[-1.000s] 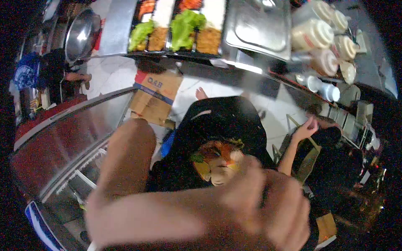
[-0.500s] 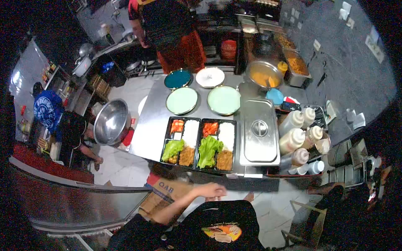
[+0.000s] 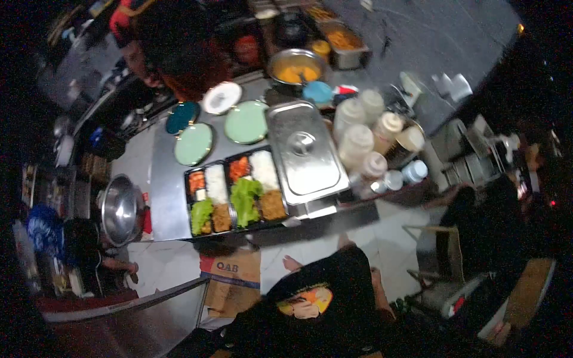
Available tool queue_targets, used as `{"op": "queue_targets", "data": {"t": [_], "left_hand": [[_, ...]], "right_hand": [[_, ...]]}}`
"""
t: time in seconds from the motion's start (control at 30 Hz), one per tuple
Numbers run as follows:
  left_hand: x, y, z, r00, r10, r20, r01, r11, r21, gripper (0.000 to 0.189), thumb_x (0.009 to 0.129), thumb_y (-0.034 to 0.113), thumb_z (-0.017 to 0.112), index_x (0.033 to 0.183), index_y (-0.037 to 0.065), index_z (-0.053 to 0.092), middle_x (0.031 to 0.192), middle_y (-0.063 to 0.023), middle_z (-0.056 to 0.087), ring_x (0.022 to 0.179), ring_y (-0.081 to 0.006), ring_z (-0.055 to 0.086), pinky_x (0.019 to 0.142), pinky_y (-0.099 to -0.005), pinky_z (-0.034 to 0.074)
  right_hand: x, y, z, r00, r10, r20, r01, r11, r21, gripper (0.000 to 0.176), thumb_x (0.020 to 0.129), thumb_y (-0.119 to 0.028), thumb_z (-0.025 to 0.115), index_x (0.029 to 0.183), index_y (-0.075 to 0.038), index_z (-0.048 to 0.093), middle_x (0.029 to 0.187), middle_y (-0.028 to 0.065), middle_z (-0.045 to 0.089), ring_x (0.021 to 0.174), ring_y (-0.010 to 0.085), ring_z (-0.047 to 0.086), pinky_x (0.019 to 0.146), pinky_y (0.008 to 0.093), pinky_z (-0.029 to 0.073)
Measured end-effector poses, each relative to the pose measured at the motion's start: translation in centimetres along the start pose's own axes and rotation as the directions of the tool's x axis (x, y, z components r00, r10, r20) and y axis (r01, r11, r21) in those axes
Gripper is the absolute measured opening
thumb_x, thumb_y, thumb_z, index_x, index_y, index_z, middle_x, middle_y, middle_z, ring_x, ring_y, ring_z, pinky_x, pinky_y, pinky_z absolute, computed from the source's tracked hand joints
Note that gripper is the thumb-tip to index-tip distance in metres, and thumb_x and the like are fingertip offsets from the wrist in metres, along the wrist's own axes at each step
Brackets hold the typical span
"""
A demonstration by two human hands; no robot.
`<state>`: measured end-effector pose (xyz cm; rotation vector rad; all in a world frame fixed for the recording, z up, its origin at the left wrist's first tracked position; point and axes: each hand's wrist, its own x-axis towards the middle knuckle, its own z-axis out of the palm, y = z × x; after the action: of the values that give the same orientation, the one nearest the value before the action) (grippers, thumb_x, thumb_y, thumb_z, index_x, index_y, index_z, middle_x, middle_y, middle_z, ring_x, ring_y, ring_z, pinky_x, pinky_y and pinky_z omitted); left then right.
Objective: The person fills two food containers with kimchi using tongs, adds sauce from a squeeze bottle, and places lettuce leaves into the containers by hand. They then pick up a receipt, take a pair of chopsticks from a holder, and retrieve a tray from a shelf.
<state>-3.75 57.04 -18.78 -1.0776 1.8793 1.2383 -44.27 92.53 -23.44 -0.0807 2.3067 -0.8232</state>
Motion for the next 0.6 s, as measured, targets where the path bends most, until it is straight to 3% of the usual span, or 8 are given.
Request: {"op": "queue_targets", "data": {"t": [0.07, 0.17, 0.27, 0.37, 0.4, 0.47, 0.53, 0.6], "left_hand": [[3.0, 2.1, -0.4, 0.995, 0.098, -0.034, -0.097, 0.994, 0.042, 0.036, 0.087, 0.035, 0.053, 0.095, 0.003, 0.068, 0.090, -0.0219, 0.068, 0.084, -0.0364, 0.066, 0.075, -0.0432, 0.052], [6.8, 5.6, -1.3, 0.959, 0.252, -0.129, -0.236, 0.963, 0.132, 0.036, 0.085, 0.034, 0.054, 0.095, 0.003, 0.068, 0.087, -0.0219, 0.068, 0.082, -0.0351, 0.067, 0.074, -0.0419, 0.052], [8.9, 9.8, -2.0, 0.984, -0.017, -0.178, -0.010, 0.989, -0.146, 0.034, 0.082, 0.031, 0.055, 0.100, 0.005, 0.068, 0.088, -0.0219, 0.068, 0.082, -0.0332, 0.068, 0.072, -0.0406, 0.054], [8.6, 12.8, -0.7, 0.992, -0.013, -0.127, -0.008, 0.987, -0.160, 0.031, 0.082, 0.025, 0.052, 0.101, 0.006, 0.068, 0.091, -0.0221, 0.069, 0.083, -0.0338, 0.068, 0.070, -0.0412, 0.055], [8.6, 13.5, 0.2, 0.987, 0.051, -0.153, -0.070, 0.990, -0.122, 0.031, 0.081, 0.025, 0.053, 0.101, 0.006, 0.068, 0.091, -0.0220, 0.069, 0.084, -0.0345, 0.069, 0.071, -0.0427, 0.055], [8.4, 15.8, 0.7, 0.982, 0.101, -0.161, -0.112, 0.992, -0.062, 0.031, 0.081, 0.024, 0.053, 0.101, 0.005, 0.068, 0.091, -0.0219, 0.069, 0.084, -0.0352, 0.069, 0.071, -0.0443, 0.055], [6.7, 20.0, 2.7, 0.970, -0.087, -0.226, 0.067, 0.994, -0.092, 0.031, 0.081, 0.026, 0.052, 0.097, 0.005, 0.068, 0.091, -0.0227, 0.069, 0.085, -0.0376, 0.068, 0.073, -0.0465, 0.055], [6.4, 21.5, 4.6, 0.937, -0.016, -0.350, 0.028, 0.999, 0.028, 0.032, 0.080, 0.029, 0.053, 0.095, 0.004, 0.067, 0.093, -0.0238, 0.068, 0.087, -0.0409, 0.066, 0.076, -0.0484, 0.054]], "right_hand": [[-1.0, -3.8, -2.4, 0.950, -0.182, -0.254, 0.192, 0.981, 0.013, 0.031, 0.094, -0.022, 0.054, 0.072, -0.001, 0.056, 0.063, 0.0083, 0.054, 0.063, 0.0143, 0.056, 0.052, 0.0312, 0.044], [0.2, -10.5, -10.0, 0.971, -0.081, -0.226, 0.178, 0.876, 0.449, 0.020, 0.097, -0.018, 0.054, 0.087, -0.001, 0.059, 0.066, 0.0019, 0.055, 0.062, 0.0096, 0.053, 0.056, 0.0256, 0.044], [3.0, -20.0, -18.2, 0.818, -0.328, -0.473, 0.464, 0.862, 0.204, 0.017, 0.097, -0.017, 0.055, 0.091, -0.002, 0.060, 0.069, -0.0003, 0.056, 0.061, 0.0079, 0.050, 0.055, 0.0235, 0.040], [4.1, -30.0, -24.6, 0.736, -0.353, -0.578, 0.608, 0.720, 0.334, 0.012, 0.093, -0.014, 0.062, 0.089, -0.003, 0.059, 0.074, -0.0018, 0.056, 0.066, 0.0061, 0.048, 0.059, 0.0231, 0.040], [5.4, -31.4, -26.2, 0.618, -0.485, -0.619, 0.705, 0.690, 0.164, 0.014, 0.091, -0.015, 0.065, 0.089, -0.003, 0.059, 0.074, -0.0016, 0.054, 0.066, 0.0058, 0.045, 0.059, 0.0229, 0.038], [6.4, -34.5, -28.4, 0.578, -0.577, -0.578, 0.761, 0.636, 0.126, 0.016, 0.086, -0.014, 0.069, 0.091, -0.003, 0.059, 0.076, 0.0007, 0.052, 0.069, 0.0093, 0.046, 0.063, 0.0234, 0.039], [6.1, -37.2, -30.4, 0.603, -0.666, -0.438, 0.733, 0.680, -0.025, 0.036, 0.078, -0.014, 0.075, 0.108, -0.002, 0.057, 0.103, 0.0124, 0.055, 0.090, 0.0235, 0.056, 0.081, 0.0325, 0.046], [8.3, -36.5, -30.1, 0.550, -0.763, -0.340, 0.761, 0.625, -0.174, 0.050, 0.076, -0.016, 0.076, 0.119, -0.003, 0.054, 0.119, 0.0155, 0.053, 0.108, 0.0313, 0.053, 0.095, 0.0384, 0.042]]}}
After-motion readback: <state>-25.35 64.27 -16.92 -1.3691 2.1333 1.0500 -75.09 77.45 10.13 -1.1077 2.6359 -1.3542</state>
